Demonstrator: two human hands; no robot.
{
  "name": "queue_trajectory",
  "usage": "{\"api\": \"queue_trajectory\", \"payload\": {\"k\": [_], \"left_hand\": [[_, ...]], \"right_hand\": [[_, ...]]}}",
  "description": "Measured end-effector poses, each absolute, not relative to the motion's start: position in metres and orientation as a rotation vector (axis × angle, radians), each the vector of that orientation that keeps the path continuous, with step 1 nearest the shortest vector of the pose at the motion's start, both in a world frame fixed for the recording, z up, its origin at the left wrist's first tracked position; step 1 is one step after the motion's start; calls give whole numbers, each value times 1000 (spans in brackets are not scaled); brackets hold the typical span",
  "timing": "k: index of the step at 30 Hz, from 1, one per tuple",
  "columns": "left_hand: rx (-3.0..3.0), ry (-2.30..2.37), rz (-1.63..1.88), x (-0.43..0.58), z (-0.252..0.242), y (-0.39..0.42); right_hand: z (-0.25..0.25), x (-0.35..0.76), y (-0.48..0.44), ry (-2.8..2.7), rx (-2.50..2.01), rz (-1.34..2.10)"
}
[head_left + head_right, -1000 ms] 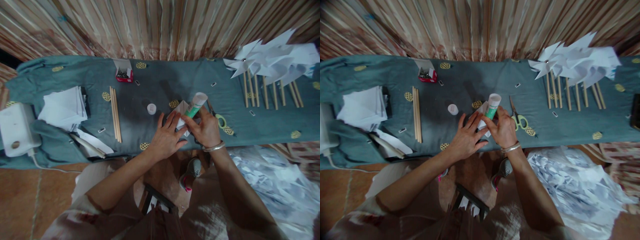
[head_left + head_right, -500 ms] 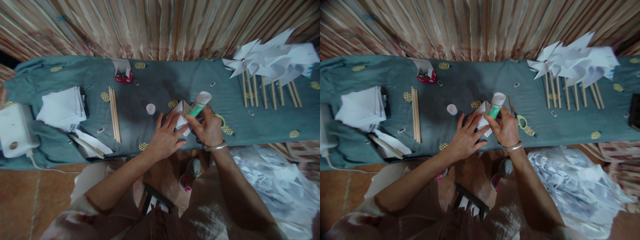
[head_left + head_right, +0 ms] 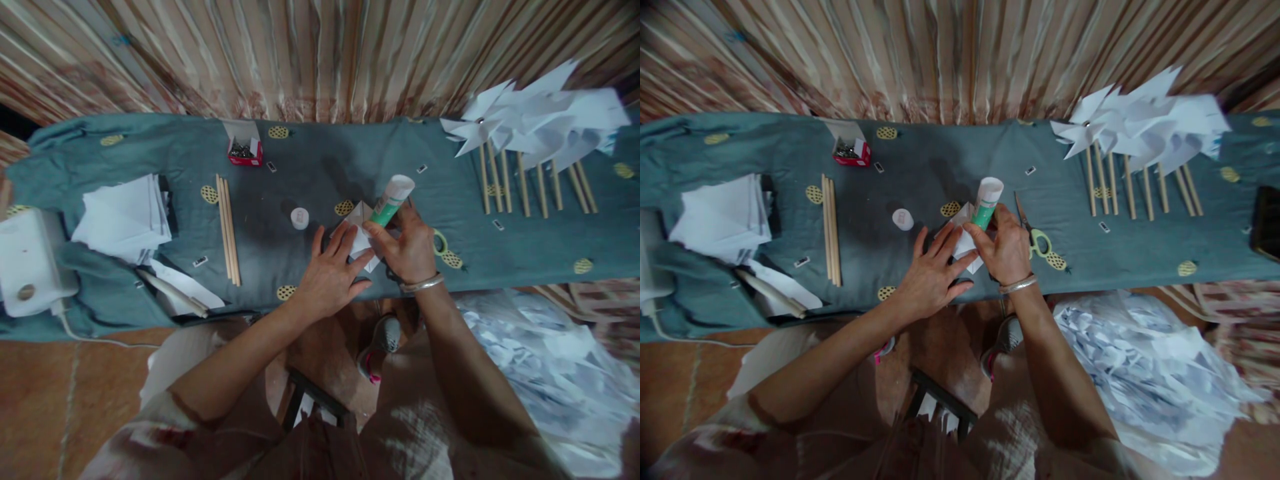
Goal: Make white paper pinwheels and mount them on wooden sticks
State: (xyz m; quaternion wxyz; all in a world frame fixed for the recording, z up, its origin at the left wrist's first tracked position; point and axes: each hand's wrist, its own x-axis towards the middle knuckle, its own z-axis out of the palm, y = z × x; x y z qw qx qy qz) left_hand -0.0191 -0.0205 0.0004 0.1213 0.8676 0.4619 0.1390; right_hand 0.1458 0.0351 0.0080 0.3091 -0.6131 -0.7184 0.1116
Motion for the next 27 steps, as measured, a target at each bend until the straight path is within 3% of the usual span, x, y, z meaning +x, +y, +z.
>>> {"api": "queue_trajectory", "payload": {"k": [7,13,19,24,27], "left_hand": [[2545,1358,432,-20,-1,-21],[2550,1352,448,-19,-2,-21],[2588,1350,507,-29,3,-15],[2507,1708,655,-62,19,6],[2412,1804,559,-82,21,17]], "right_hand": [[5,144,39,-1741,-1589,508],[2,153,47,-1228,-1292,972],[4,173,52,-828,-1164,1102],[6,181,43,-683,-1068,1256],[10,184,36,-719,-1075,1281]]}}
